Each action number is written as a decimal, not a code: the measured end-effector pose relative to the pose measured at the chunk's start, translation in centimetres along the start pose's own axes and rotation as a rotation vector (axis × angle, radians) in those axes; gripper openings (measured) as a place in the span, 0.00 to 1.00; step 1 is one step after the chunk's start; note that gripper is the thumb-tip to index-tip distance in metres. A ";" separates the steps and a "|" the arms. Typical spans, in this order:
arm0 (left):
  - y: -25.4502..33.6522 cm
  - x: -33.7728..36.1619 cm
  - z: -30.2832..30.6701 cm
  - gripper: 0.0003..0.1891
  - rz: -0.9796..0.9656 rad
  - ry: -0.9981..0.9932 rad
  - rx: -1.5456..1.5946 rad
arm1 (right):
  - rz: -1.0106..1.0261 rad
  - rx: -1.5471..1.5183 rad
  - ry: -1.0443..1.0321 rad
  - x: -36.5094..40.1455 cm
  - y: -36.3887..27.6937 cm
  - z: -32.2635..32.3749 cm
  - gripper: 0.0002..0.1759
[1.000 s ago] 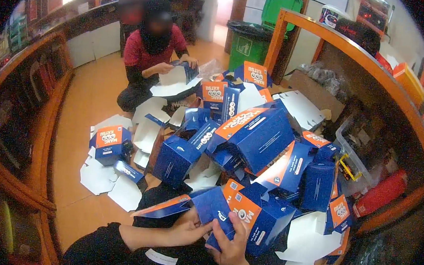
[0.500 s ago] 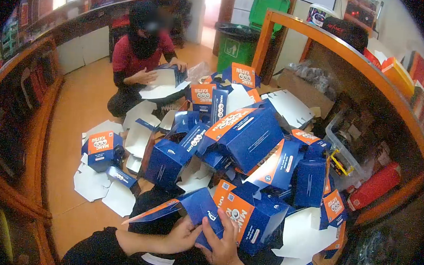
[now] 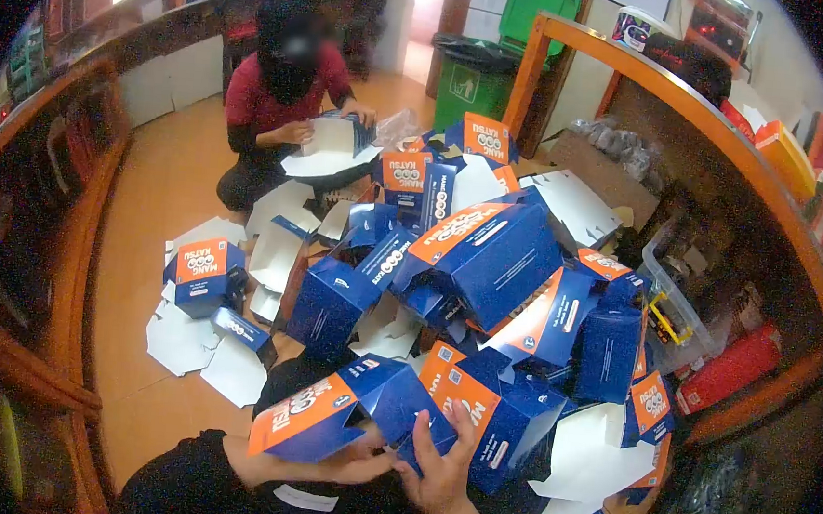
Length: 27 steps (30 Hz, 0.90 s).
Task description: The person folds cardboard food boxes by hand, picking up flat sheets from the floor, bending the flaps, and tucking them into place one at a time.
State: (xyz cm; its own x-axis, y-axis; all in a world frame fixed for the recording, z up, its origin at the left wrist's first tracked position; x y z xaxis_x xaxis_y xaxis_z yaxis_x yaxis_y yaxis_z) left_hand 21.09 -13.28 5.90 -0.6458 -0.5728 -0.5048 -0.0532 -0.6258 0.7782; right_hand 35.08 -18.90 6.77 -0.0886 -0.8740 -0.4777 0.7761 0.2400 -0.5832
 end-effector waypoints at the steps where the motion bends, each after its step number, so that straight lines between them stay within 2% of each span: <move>1: 0.7 -0.3 0.3 0.18 -0.008 -0.014 0.005 | -0.013 0.000 -0.015 -0.1 0.1 0.1 0.36; 3: 1.6 -0.7 0.3 0.19 -0.004 -0.035 0.018 | 0.026 0.020 -0.070 -0.4 -0.1 0.0 0.36; 4: 1.2 -0.8 0.2 0.19 0.088 -0.048 0.118 | 0.044 0.030 -0.097 -0.5 -0.3 0.0 0.36; 5: 0.6 -0.6 -0.2 0.20 0.190 -0.046 0.219 | 0.035 0.012 -0.130 -0.6 -0.5 0.1 0.34; 6: -2.1 0.6 -1.9 0.22 0.471 -0.063 0.405 | 0.038 0.013 -0.123 -0.5 -0.4 0.1 0.34; 7: -3.0 1.1 -2.6 0.20 0.589 0.056 0.689 | 0.043 0.014 -0.114 -0.5 -0.1 -0.1 0.33; 10: -2.9 0.3 -2.6 0.18 0.362 0.171 0.899 | 0.035 0.011 -0.095 -0.2 1.0 -0.5 0.34; 11: -3.2 0.3 -2.7 0.17 0.379 0.146 0.863 | 0.027 0.008 -0.091 -0.1 1.2 -0.5 0.34; 15: -0.9 -1.0 -1.1 0.16 0.374 -0.068 0.265 | 0.034 -0.012 -0.052 -0.1 0.9 -0.3 0.34; 18: -4.9 0.9 -3.8 0.16 0.402 0.133 0.563 | 0.032 -0.032 0.003 -0.5 0.4 0.0 0.36; 20: -6.2 1.5 -4.7 0.15 0.382 0.163 0.816 | 0.035 -0.105 0.050 -0.9 -0.1 0.4 0.40; 23: -7.6 2.4 -5.2 0.16 0.346 0.209 1.193 | -0.235 -0.357 -0.099 -0.7 2.5 -0.6 0.48; 25: -6.8 2.2 -4.6 0.17 0.315 0.238 1.440 | -0.318 -0.484 -0.083 -0.8 3.3 -0.6 0.52; 26: -6.0 1.9 -3.1 0.18 0.084 0.166 0.847 | -0.362 -0.548 -0.077 -0.8 3.7 -0.6 0.54; 27: -2.6 0.5 -0.9 0.19 -0.129 0.089 0.249 | -0.348 -0.585 -0.016 -0.9 4.2 -0.1 0.55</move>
State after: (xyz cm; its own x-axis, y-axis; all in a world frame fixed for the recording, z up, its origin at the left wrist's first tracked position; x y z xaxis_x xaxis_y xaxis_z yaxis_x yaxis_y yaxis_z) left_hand 21.61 -12.43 3.26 -0.5526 -0.5478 -0.6281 -0.3229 -0.5541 0.7673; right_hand 38.37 -17.10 4.72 -0.2596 -0.9467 -0.1907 0.2383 0.1286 -0.9626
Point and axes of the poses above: each hand's wrist, its own x-axis away from the middle knuckle, its own z-axis out of the back of the hand, y = z × x, the point moved 5 cm from there along -x, towards the middle knuckle, and after that the axes turned 14 degrees about -z, right-handed, at the moved point
